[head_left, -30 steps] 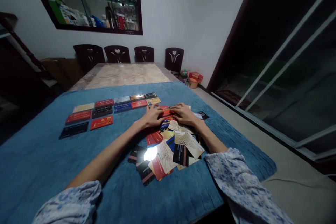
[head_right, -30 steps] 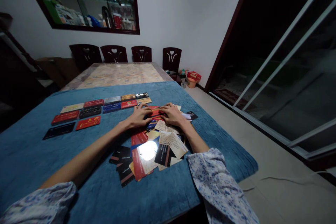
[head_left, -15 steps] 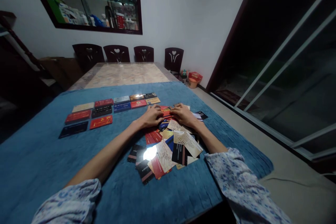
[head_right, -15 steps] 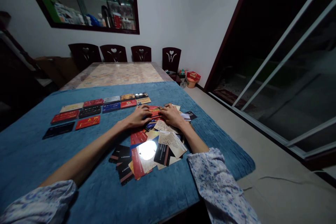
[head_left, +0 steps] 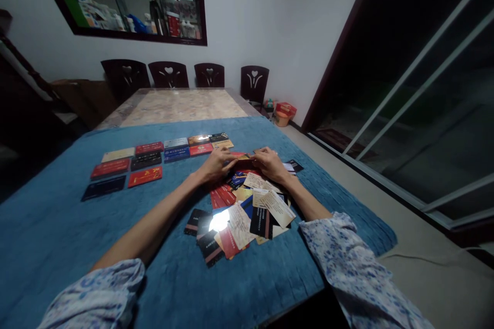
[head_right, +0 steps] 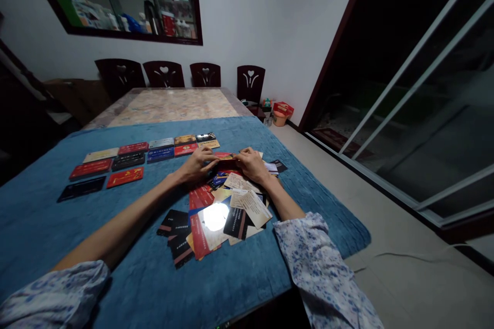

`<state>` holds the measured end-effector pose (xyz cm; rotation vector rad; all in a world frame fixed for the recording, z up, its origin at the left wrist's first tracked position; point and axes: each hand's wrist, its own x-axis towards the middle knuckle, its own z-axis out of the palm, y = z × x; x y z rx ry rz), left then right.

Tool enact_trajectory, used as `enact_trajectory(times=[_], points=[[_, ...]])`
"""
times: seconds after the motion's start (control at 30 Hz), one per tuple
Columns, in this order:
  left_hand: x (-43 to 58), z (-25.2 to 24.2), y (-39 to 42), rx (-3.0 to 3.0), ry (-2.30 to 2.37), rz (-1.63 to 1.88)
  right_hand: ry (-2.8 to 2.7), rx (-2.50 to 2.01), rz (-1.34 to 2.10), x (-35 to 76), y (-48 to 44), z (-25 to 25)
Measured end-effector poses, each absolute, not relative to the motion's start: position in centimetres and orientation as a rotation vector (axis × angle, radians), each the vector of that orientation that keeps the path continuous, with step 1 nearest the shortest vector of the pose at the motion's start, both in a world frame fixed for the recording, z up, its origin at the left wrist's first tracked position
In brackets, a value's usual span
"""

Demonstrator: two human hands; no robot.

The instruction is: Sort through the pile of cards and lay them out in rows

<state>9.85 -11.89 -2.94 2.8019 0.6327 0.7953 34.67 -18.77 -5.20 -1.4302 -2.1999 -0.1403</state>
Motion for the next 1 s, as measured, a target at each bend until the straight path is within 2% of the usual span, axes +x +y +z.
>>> enact_trajectory(times=[0.5,1.0], points=[[9.6,-3.5,-11.7,2.537,0.801,0.921,-2.054,-1.491,-0.069,33.7,-19.1,-4.9],[9.9,-3.9,-12.1,2.570,0.765,0.910,-2.075,-1.492,-0.084,33.3,-19.6,-4.6]])
